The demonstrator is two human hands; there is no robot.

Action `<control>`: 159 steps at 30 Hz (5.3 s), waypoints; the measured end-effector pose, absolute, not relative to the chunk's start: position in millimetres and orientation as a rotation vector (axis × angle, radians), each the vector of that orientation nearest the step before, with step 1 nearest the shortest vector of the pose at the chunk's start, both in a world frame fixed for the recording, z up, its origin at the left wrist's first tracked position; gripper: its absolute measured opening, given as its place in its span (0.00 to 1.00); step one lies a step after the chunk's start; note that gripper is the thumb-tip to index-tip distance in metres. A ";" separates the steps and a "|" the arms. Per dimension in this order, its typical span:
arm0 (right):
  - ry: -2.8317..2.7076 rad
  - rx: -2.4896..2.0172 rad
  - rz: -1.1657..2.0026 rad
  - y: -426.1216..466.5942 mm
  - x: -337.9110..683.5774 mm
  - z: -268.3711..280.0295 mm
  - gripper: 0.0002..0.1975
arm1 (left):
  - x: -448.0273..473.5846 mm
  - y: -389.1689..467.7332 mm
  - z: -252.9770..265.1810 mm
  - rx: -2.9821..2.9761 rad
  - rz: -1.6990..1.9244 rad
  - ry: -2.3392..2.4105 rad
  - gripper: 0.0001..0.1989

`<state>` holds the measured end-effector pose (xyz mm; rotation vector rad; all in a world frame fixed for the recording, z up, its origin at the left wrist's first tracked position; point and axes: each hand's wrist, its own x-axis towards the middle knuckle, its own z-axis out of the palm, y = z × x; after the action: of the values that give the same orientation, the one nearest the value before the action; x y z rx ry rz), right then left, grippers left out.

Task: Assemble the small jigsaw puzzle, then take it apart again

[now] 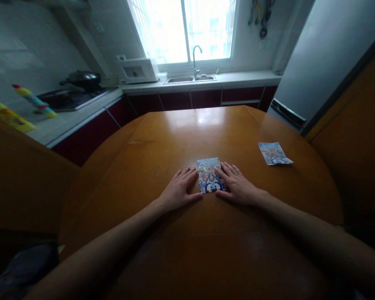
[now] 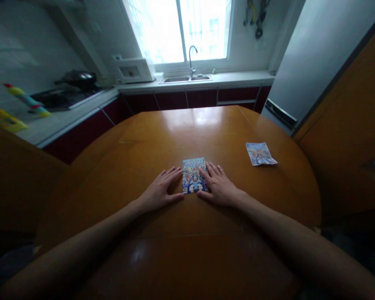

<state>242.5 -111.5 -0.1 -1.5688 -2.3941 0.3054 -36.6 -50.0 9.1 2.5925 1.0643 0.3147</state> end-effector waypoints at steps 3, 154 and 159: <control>-2.364 -1.580 0.289 -109.4 240.4 -2.0 0.44 | -34.9 -45.2 10.0 2.563 0.352 1.063 0.44; -1.737 -1.535 0.534 -60.6 207.4 -2.5 0.12 | 55.2 -6.1 -10.4 2.077 0.846 0.975 0.17; -1.657 -1.488 0.568 -60.2 204.7 -5.3 0.12 | 56.3 -7.3 -13.1 2.079 0.876 0.990 0.14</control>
<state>204.7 -60.2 -5.3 -1.4877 -1.6569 0.5677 56.3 -7.3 -13.1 2.0793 0.9897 0.8759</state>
